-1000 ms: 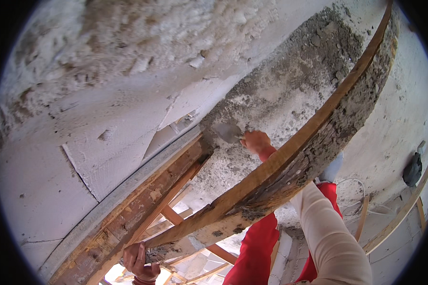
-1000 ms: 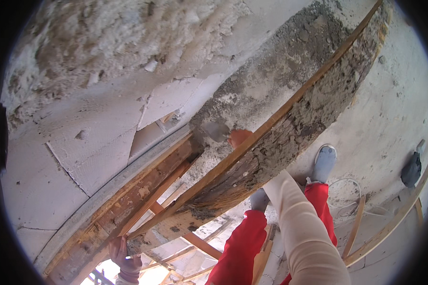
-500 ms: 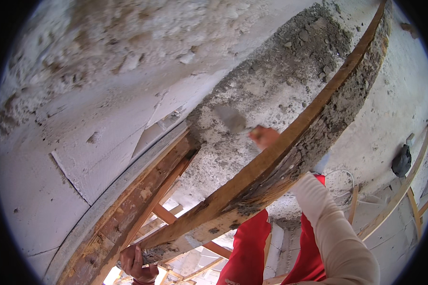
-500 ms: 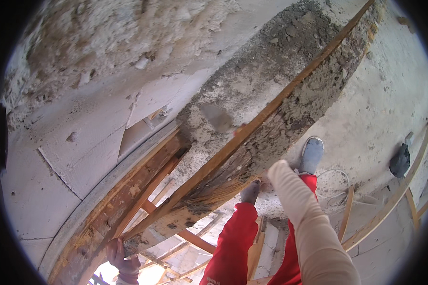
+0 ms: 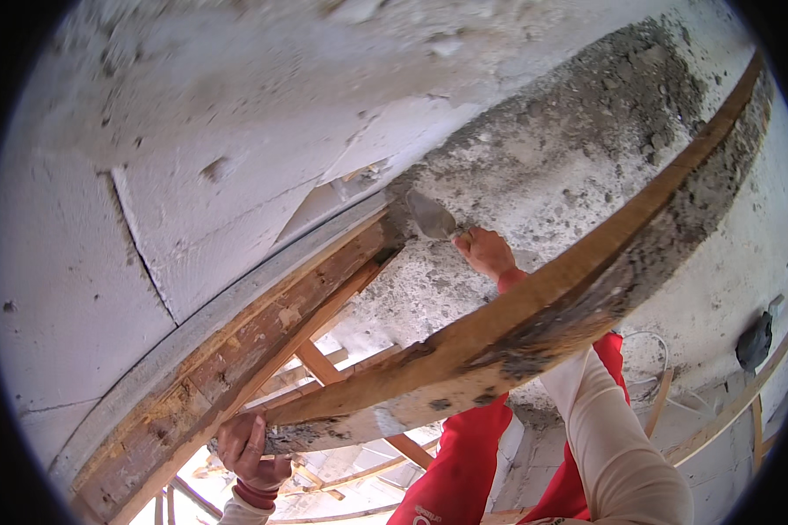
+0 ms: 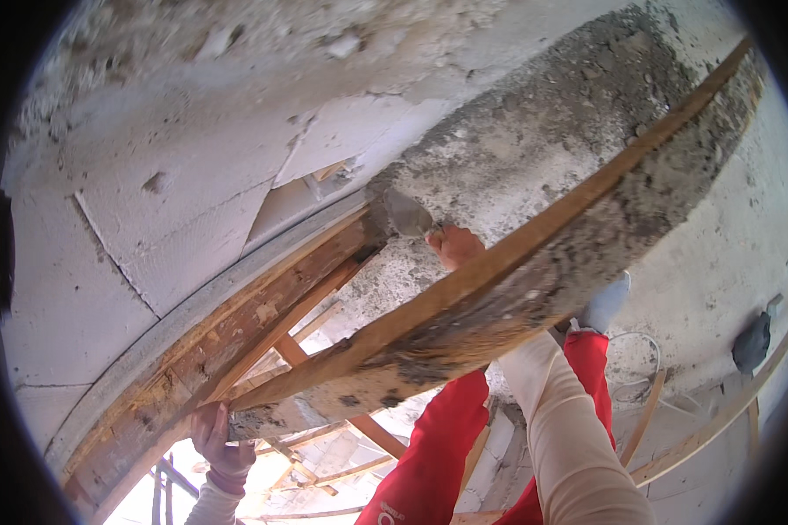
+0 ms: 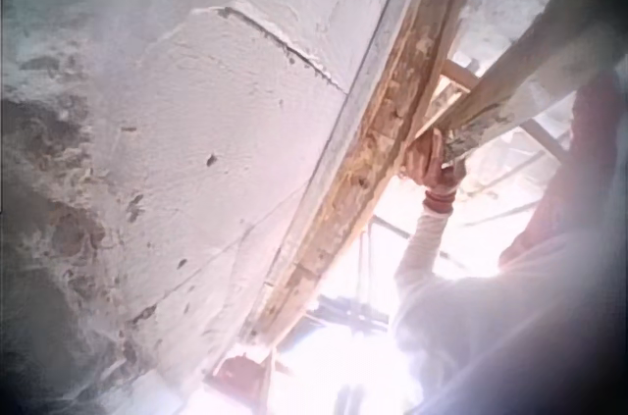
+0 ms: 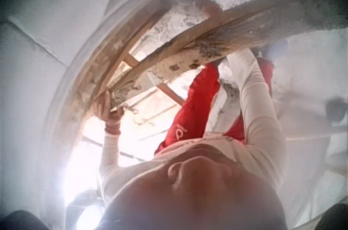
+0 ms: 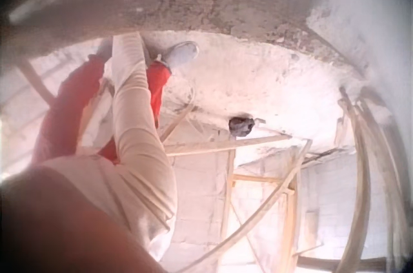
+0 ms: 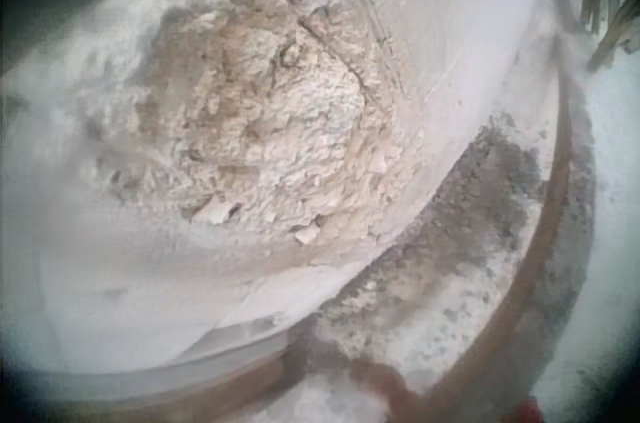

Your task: The person applies mortar to the joints of a concrete block wall using a trowel. They then use a bamboo pole to hoist a bucket of mortar from a lower level to the workspace.

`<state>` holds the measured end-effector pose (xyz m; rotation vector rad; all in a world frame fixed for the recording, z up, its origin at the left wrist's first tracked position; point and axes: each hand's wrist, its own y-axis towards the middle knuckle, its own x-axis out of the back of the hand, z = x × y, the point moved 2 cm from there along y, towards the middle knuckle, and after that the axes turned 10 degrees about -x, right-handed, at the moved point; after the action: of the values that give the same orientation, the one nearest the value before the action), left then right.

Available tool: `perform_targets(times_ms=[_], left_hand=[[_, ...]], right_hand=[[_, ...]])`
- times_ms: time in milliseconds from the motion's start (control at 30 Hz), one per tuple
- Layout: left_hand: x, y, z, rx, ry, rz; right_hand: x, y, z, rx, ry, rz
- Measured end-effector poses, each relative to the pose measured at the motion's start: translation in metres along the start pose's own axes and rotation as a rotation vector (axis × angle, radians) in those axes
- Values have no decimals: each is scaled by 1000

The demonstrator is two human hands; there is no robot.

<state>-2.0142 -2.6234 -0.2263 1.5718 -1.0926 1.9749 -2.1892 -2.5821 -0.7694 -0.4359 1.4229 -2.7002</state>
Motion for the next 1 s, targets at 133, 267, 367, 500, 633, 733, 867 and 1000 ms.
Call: perform_targets(times_ms=[133, 267, 367, 500, 633, 733, 867, 1000], left_hand=[[-1, 11, 3, -32, -25, -36], [1, 3, 4, -10, -72, -29], [-1, 12, 4, -32, -79, -44], [-1, 7, 5, -14, -87, -36], [-1, 5, 7, -23, -109, -43], [1, 9, 7, -43, -101, -35], [3, 10, 10, -103, -139, 20], [-3, 7, 10, -77, -108, 30]], right_hand=[[-28, 32, 9, 72, 74, 45], [-19, 34, 25, -152, 354, 277], [-40, 9, -4, -95, 485, -143], [-49, -45, -14, -89, -23, -224], [-64, -61, -9, 86, -148, -104], [-73, -19, 14, 161, -121, -168], [-96, 25, 21, 247, -6, -225], [-108, 4, 33, -132, 912, 372]])
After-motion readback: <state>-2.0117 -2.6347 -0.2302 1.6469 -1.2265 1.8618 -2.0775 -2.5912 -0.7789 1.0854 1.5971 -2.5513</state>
